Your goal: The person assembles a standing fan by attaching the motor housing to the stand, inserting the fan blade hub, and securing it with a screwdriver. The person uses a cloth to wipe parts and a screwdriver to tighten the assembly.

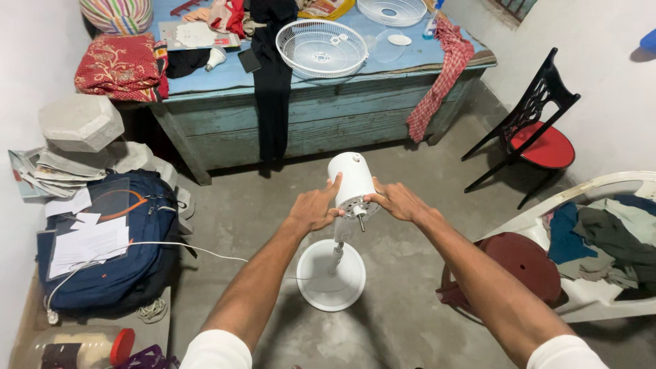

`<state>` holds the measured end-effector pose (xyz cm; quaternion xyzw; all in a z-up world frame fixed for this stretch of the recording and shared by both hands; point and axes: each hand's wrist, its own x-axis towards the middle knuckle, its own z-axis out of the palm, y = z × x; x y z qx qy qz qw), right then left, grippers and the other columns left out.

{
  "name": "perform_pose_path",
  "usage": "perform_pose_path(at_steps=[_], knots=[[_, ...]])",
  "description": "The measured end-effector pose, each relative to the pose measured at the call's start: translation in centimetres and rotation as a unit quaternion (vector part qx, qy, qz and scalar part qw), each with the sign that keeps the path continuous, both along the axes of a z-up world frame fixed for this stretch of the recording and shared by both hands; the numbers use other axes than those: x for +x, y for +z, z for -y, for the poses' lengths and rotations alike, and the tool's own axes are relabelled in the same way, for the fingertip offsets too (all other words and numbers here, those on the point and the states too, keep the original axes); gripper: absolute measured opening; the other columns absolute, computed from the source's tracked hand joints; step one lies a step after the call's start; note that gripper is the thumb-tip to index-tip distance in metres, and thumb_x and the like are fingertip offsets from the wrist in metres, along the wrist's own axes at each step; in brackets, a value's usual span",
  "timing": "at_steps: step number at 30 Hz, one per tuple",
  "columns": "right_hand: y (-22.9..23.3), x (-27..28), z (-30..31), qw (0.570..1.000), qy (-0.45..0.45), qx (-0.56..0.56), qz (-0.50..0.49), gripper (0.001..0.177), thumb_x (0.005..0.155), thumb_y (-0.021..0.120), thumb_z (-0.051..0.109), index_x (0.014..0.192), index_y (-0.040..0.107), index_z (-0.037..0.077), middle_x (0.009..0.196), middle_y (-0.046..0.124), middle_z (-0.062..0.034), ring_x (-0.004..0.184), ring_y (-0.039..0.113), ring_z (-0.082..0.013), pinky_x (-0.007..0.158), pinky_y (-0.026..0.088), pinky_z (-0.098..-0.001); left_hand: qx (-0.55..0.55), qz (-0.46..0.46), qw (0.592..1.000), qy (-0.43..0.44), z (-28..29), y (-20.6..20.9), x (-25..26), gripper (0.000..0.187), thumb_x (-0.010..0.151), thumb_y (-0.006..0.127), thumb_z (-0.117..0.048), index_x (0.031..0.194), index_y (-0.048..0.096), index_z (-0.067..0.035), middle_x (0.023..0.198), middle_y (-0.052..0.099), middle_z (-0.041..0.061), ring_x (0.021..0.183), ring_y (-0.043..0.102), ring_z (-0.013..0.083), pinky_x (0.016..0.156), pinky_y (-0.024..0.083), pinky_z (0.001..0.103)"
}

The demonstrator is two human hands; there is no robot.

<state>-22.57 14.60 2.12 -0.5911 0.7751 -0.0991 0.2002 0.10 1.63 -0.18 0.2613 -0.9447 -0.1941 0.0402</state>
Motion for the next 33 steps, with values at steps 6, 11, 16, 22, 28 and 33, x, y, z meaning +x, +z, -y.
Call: perform_pose_path(at_steps=[6,11,16,22,28,33], knots=[[-1.7,-5.0,-1.5,0.973,0.014,-0.099,0.21,0.074,0.097,0.043,0.061,0.156,0.043,0.017,0.128,0.071,-0.017,0.106,0.074,-0.0261,0.1,0.052,-0.0401,-0.013,-0.046,0.999,0.023,-0.5,2.4,1.4,0.116,0.073,0.074,-0.069,0.162,0.014,-0.026,0.153,0.044,0.025,0.125,0.055,0.0424,0.099,0.047,0.051],[-0.8,-13.0,-0.4,0.935,-0.049,-0.146,0.32,0.07,0.098,0.036,0.063,0.152,0.047,0.02,0.13,0.07,-0.0089,0.101,0.072,-0.0194,0.092,0.054,-0.0376,-0.008,-0.142,0.986,0.089,-0.1,6.4,-1.5,0.086,0.095,0.057,-0.059,0.161,0.021,-0.017,0.142,0.057,0.023,0.126,0.058,0.0424,0.101,0.048,0.052],[1.6,-23.2,-0.3,0.915,-0.031,-0.211,0.342,0.06,0.105,0.04,0.055,0.129,0.069,0.008,0.118,0.077,-0.0074,0.099,0.075,-0.0181,0.086,0.056,-0.0343,-0.01,-0.201,0.971,0.131,-0.7,10.9,-10.8,0.052,0.096,0.058,-0.046,0.138,0.064,-0.017,0.129,0.07,0.016,0.115,0.067,0.0372,0.098,0.052,0.047],[7.8,-28.8,-2.8,0.938,0.031,-0.269,0.215,0.036,0.099,0.059,0.034,0.124,0.067,0.009,0.098,0.077,-0.0098,0.088,0.074,-0.0191,0.079,0.056,-0.0335,0.032,-0.295,0.953,0.056,-2.8,13.4,-23.0,0.041,0.094,0.067,-0.035,0.126,0.071,-0.01,0.117,0.077,0.014,0.105,0.074,0.0277,0.085,0.057,0.036],[11.7,-32.1,-0.8,0.955,0.16,-0.218,0.121,0.052,0.083,0.071,0.018,0.133,0.058,0.012,0.106,0.073,-0.0114,0.086,0.071,-0.0243,0.073,0.056,-0.0387,0.056,-0.312,0.948,0.014,-2.2,13.4,-34.6,0.043,0.09,0.069,-0.036,0.125,0.07,-0.01,0.117,0.074,0.012,0.084,0.072,0.0288,0.069,0.056,0.038],[9.2,-39.5,6.5,0.94,0.204,-0.205,0.182,0.036,0.09,0.069,0.019,0.124,0.063,0.008,0.096,0.076,-0.0156,0.085,0.074,-0.0278,0.078,0.057,-0.0415,0.164,-0.31,0.936,-0.029,4.5,10.9,-44.8,0.034,0.095,0.065,-0.036,0.112,0.076,-0.008,0.092,0.08,0.009,0.082,0.077,0.0216,0.076,0.058,0.034]])
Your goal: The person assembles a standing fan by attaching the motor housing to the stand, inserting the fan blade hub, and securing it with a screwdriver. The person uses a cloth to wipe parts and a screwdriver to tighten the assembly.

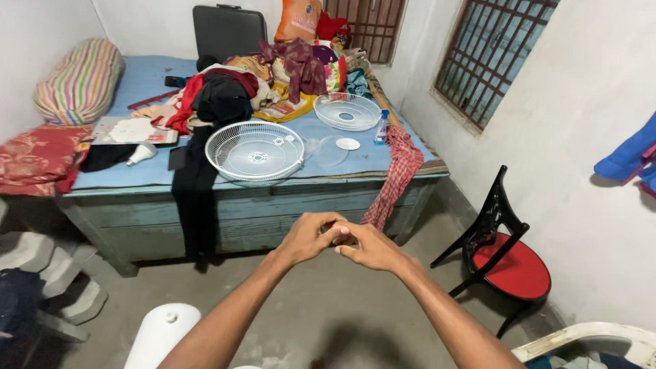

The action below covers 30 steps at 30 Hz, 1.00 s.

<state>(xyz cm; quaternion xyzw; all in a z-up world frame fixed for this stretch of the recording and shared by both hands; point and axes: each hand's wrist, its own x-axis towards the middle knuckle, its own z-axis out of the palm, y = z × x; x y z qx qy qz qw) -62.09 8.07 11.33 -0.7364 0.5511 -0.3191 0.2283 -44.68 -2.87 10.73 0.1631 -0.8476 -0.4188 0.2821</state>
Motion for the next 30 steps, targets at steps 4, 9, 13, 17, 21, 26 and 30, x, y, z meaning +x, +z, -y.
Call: perform_pose_path(at_steps=[4,9,13,17,21,26,30], knots=[[-2.1,-8.9,6.6,0.993,-0.017,0.04,-0.112,0.033,0.092,0.07,0.02,0.121,0.063,0.007,0.094,0.075,-0.0127,0.083,0.072,-0.0239,0.075,0.056,-0.0401,-0.013,-0.016,0.999,-0.045,7.9,-3.4,-8.2,0.032,0.097,0.063,-0.031,0.115,0.077,-0.008,0.094,0.078,0.008,0.081,0.074,0.0189,0.076,0.056,0.034],[-4.4,-19.0,15.1,0.996,0.037,0.05,-0.068,0.069,0.084,0.066,0.014,0.15,0.047,0.013,0.091,0.071,-0.0055,0.079,0.066,-0.0176,0.072,0.055,-0.0367,0.016,-0.004,0.999,0.051,18.5,-6.8,-16.1,0.024,0.094,0.069,-0.026,0.103,0.08,-0.008,0.079,0.076,0.008,0.066,0.066,0.0128,0.063,0.052,0.034],[-9.5,-29.0,22.1,0.991,-0.088,0.102,-0.008,0.045,0.099,0.059,0.028,0.141,0.064,0.013,0.09,0.069,-0.0074,0.076,0.059,-0.0169,0.073,0.052,-0.0333,0.096,-0.005,0.977,0.189,25.5,-10.0,-18.5,0.032,0.097,0.071,-0.023,0.076,0.072,0.002,0.061,0.058,0.009,0.058,0.045,0.0075,0.054,0.041,0.032],[-17.4,-41.0,30.0,0.964,-0.151,0.085,0.204,0.055,0.111,0.038,0.042,0.118,0.075,0.001,0.099,0.079,-0.0074,0.082,0.071,-0.0116,0.079,0.056,-0.0247,0.123,-0.023,0.962,0.241,30.8,-12.4,-21.2,0.035,0.096,0.067,-0.021,0.069,0.062,0.001,0.057,0.059,0.001,0.054,0.046,0.0046,0.051,0.04,0.028],[-24.5,-51.8,37.8,0.945,-0.25,-0.018,0.209,0.052,0.115,0.049,0.035,0.102,0.077,-0.007,0.092,0.081,-0.0158,0.075,0.075,-0.0158,0.072,0.06,-0.0267,0.142,0.014,0.948,0.283,35.6,-14.9,-25.3,0.041,0.099,0.068,-0.022,0.068,0.059,0.003,0.058,0.055,0.003,0.055,0.044,0.0076,0.052,0.039,0.03],[-29.8,-61.5,47.7,0.962,-0.211,0.022,0.17,0.033,0.091,0.071,0.007,0.122,0.069,-0.001,0.1,0.078,-0.0147,0.083,0.072,-0.0149,0.073,0.056,-0.0295,0.148,0.038,0.918,0.366,40.5,-18.0,-32.7,0.031,0.098,0.065,-0.025,0.076,0.069,-0.003,0.059,0.061,-0.001,0.057,0.052,0.0062,0.056,0.044,0.027],[-32.5,-65.8,54.5,0.979,-0.178,0.085,0.048,0.025,0.084,0.076,0.007,0.109,0.078,0.003,0.101,0.081,-0.0116,0.088,0.077,-0.0169,0.08,0.061,-0.0293,0.228,0.018,0.883,0.409,42.3,-21.3,-39.7,0.034,0.1,0.066,-0.025,0.077,0.069,0.0,0.064,0.061,-0.002,0.062,0.051,0.0057,0.059,0.044,0.026]])
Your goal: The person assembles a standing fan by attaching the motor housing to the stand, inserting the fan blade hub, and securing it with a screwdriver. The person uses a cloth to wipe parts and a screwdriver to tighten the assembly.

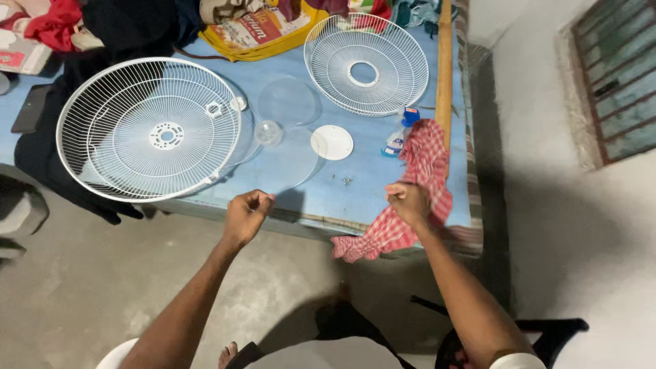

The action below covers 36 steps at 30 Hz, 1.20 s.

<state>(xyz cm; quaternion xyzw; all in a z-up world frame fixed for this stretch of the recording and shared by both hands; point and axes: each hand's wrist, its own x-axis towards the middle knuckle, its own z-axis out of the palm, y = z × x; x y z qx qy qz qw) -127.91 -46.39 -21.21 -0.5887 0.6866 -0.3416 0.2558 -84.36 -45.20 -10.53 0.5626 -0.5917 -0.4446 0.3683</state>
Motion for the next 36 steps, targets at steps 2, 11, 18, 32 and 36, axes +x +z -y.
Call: perform_pose_path(at_steps=[2,11,18,32,36], knots=[[-1.7,-0.5,2.0,0.997,0.071,0.036,0.021,0.027,0.084,0.074,0.004,0.111,0.077,0.004,0.1,0.08,-0.0117,0.087,0.077,-0.017,0.08,0.06,-0.0299,0.024,-0.025,0.999,0.02,1.5,-1.4,-2.9,0.033,0.101,0.066,-0.024,0.08,0.069,0.002,0.066,0.061,0.0,0.064,0.05,0.0064,0.06,0.043,0.027],[-6.6,-2.2,5.3,0.974,0.197,0.103,0.033,0.016,0.09,0.068,0.004,0.102,0.079,0.001,0.093,0.082,-0.0118,0.082,0.078,-0.0158,0.077,0.061,-0.031,0.076,-0.078,0.988,0.109,2.4,-5.9,-7.7,0.021,0.1,0.059,-0.015,0.1,0.073,0.0,0.087,0.073,0.004,0.08,0.067,0.01,0.073,0.055,0.027],[-1.6,-3.2,7.2,0.746,0.127,0.307,0.577,0.015,0.1,0.066,0.016,0.107,0.066,0.002,0.098,0.07,-0.0064,0.086,0.067,-0.0172,0.084,0.055,-0.0345,0.091,-0.06,0.982,0.152,-0.2,-4.7,-6.5,0.022,0.1,0.057,-0.015,0.104,0.072,0.0,0.096,0.074,0.006,0.089,0.069,0.0124,0.077,0.056,0.03],[9.7,0.5,6.8,0.68,0.176,0.262,0.662,0.013,0.097,0.067,0.011,0.108,0.067,0.004,0.099,0.069,-0.0062,0.083,0.065,-0.0146,0.083,0.054,-0.0346,0.018,-0.144,0.974,0.176,-4.9,-4.3,-5.2,0.022,0.099,0.059,-0.014,0.105,0.074,0.0,0.101,0.076,0.006,0.092,0.07,0.0135,0.075,0.055,0.03],[11.9,1.6,4.9,0.66,0.179,0.239,0.689,0.011,0.099,0.068,0.012,0.107,0.066,0.005,0.097,0.067,-0.0046,0.082,0.064,-0.0124,0.08,0.054,-0.0331,0.002,-0.15,0.976,0.156,-6.4,-4.7,-4.4,0.022,0.099,0.06,-0.016,0.106,0.074,0.0,0.103,0.077,0.007,0.092,0.071,0.0139,0.075,0.054,0.029]])
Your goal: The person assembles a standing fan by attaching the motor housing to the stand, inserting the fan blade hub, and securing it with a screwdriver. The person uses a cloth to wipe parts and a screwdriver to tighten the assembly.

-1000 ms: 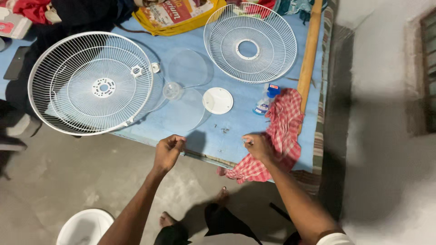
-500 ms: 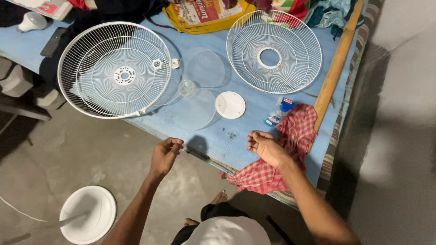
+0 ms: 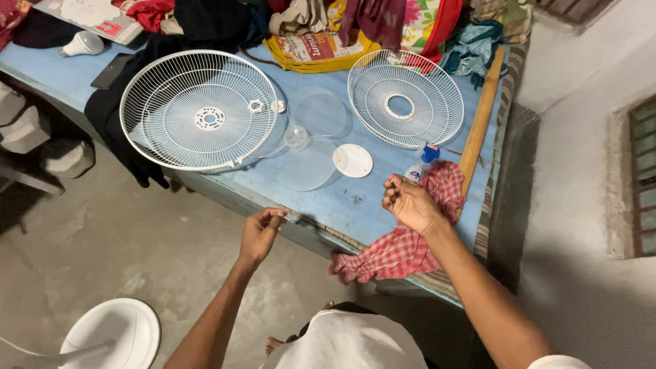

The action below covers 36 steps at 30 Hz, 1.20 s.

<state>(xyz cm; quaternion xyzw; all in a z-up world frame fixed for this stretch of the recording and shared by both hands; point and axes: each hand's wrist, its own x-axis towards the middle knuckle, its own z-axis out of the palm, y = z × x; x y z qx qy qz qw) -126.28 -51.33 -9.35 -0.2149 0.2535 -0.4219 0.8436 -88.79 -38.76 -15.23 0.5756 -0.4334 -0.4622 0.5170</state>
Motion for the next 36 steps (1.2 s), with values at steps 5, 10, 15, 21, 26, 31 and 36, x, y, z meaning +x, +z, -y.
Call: perform_pose_path(at_steps=[5,10,15,21,26,31,36], knots=[[2.6,0.9,-1.0,1.0,-0.004,-0.023,-0.012,0.01,0.099,0.069,0.013,0.105,0.065,0.006,0.097,0.066,-0.0034,0.083,0.064,-0.0123,0.082,0.055,-0.034,-0.008,0.002,1.0,0.003,-1.2,1.2,1.6,0.023,0.098,0.061,-0.018,0.105,0.075,-0.001,0.102,0.077,0.007,0.092,0.072,0.0127,0.076,0.055,0.029],[2.6,-1.0,-1.9,0.989,-0.031,-0.05,-0.136,0.011,0.098,0.07,0.011,0.107,0.067,0.007,0.098,0.068,-0.0023,0.084,0.065,-0.0118,0.083,0.055,-0.0332,0.01,0.015,0.999,0.027,-4.8,0.8,2.3,0.024,0.098,0.062,-0.018,0.107,0.076,-0.002,0.098,0.078,0.01,0.089,0.07,0.0167,0.076,0.054,0.029],[-1.6,-3.6,-1.1,0.857,-0.117,-0.1,-0.492,0.026,0.088,0.073,0.007,0.114,0.072,0.006,0.099,0.073,-0.0015,0.085,0.067,-0.0096,0.075,0.056,-0.0298,0.013,0.023,0.999,0.041,-6.2,0.4,2.7,0.024,0.098,0.059,-0.017,0.104,0.075,-0.002,0.102,0.077,0.007,0.095,0.073,0.0146,0.077,0.056,0.029],[-8.3,-7.9,2.0,0.796,-0.149,-0.128,-0.573,0.022,0.086,0.075,0.007,0.108,0.076,0.004,0.097,0.077,-0.0061,0.078,0.068,-0.0113,0.065,0.054,-0.0262,0.017,0.024,0.998,0.05,-4.5,-1.2,1.3,0.025,0.099,0.06,-0.021,0.104,0.075,-0.001,0.101,0.077,0.008,0.094,0.073,0.0159,0.078,0.057,0.031],[-13.3,-11.9,6.4,0.804,-0.119,-0.053,-0.58,0.02,0.086,0.076,0.01,0.106,0.077,0.006,0.094,0.076,-0.0029,0.075,0.07,-0.0096,0.063,0.056,-0.0248,0.049,0.049,0.996,0.056,-0.9,-1.9,-1.8,0.025,0.1,0.059,-0.019,0.106,0.074,0.0,0.098,0.075,0.008,0.092,0.07,0.0157,0.078,0.057,0.032],[-17.8,-17.1,14.0,0.851,-0.157,-0.068,-0.497,0.023,0.091,0.073,0.011,0.114,0.073,0.006,0.096,0.075,-0.0028,0.073,0.069,-0.0107,0.061,0.055,-0.025,0.058,0.057,0.996,0.017,3.5,-1.3,-6.8,0.023,0.1,0.057,-0.015,0.106,0.072,0.001,0.096,0.074,0.008,0.092,0.07,0.0132,0.08,0.055,0.031],[-19.6,-18.4,20.5,0.896,-0.164,-0.027,-0.413,0.029,0.091,0.07,0.004,0.12,0.07,0.008,0.098,0.072,-0.0063,0.073,0.068,-0.0106,0.063,0.058,-0.0253,0.093,0.081,0.992,0.013,7.1,-0.4,-10.0,0.022,0.099,0.057,-0.013,0.107,0.073,0.0,0.095,0.074,0.007,0.087,0.066,0.0129,0.078,0.053,0.029]])
